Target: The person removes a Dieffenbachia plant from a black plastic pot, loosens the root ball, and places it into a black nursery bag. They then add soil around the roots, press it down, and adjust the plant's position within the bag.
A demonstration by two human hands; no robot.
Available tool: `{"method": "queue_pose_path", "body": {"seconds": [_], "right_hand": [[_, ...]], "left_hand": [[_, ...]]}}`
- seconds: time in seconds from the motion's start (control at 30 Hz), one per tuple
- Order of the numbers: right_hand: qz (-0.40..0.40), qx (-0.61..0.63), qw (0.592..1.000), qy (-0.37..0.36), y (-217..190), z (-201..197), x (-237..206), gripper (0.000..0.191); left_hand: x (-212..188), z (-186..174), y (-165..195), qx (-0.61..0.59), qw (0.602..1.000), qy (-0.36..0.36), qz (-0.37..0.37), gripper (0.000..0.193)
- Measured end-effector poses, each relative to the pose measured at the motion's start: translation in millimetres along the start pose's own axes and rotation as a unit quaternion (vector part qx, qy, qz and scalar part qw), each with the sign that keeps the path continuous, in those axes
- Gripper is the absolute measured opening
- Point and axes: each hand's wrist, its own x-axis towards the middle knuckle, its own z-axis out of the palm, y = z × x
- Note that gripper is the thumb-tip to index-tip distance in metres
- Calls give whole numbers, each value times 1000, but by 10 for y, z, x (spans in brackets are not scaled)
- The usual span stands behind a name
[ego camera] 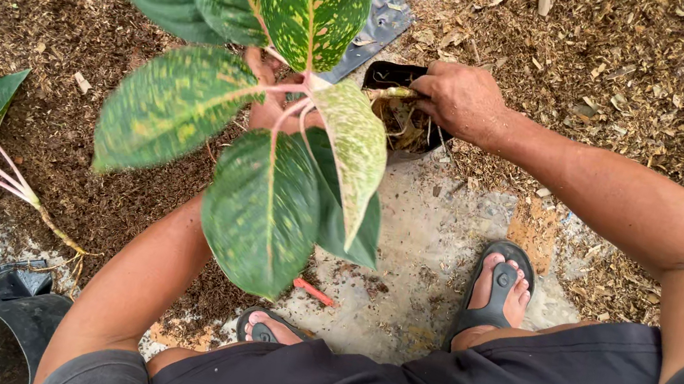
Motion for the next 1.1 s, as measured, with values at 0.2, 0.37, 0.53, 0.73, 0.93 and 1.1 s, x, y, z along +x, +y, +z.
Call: {"method": "queue_pose_path", "body": {"seconds": [0.2, 0.37, 0.53, 0.73, 0.93, 1.1], "right_hand": [[-17, -22, 999, -28, -39, -82, -39, 28], [-89, -151, 982, -69, -4, -20, -28, 23], [-163, -204, 962, -85, 59, -48, -13, 31], [-206, -201, 952, -102, 55, -41, -92, 13], [-262, -142, 954, -7, 119, -64, -150, 22], [-256, -314, 914, -23, 109, -93, -158, 11]], "left_hand": [[57, -25, 46, 1, 1000, 3, 8, 42], [97, 10, 53, 3, 1000, 5, 11, 44], [126, -22, 49, 14, 1000, -17, 15, 46], [223, -36, 103, 39, 998, -47, 20, 48], [387, 41, 117, 65, 994, -85, 39, 50], [561, 176, 105, 88, 988, -112, 60, 52]]}}
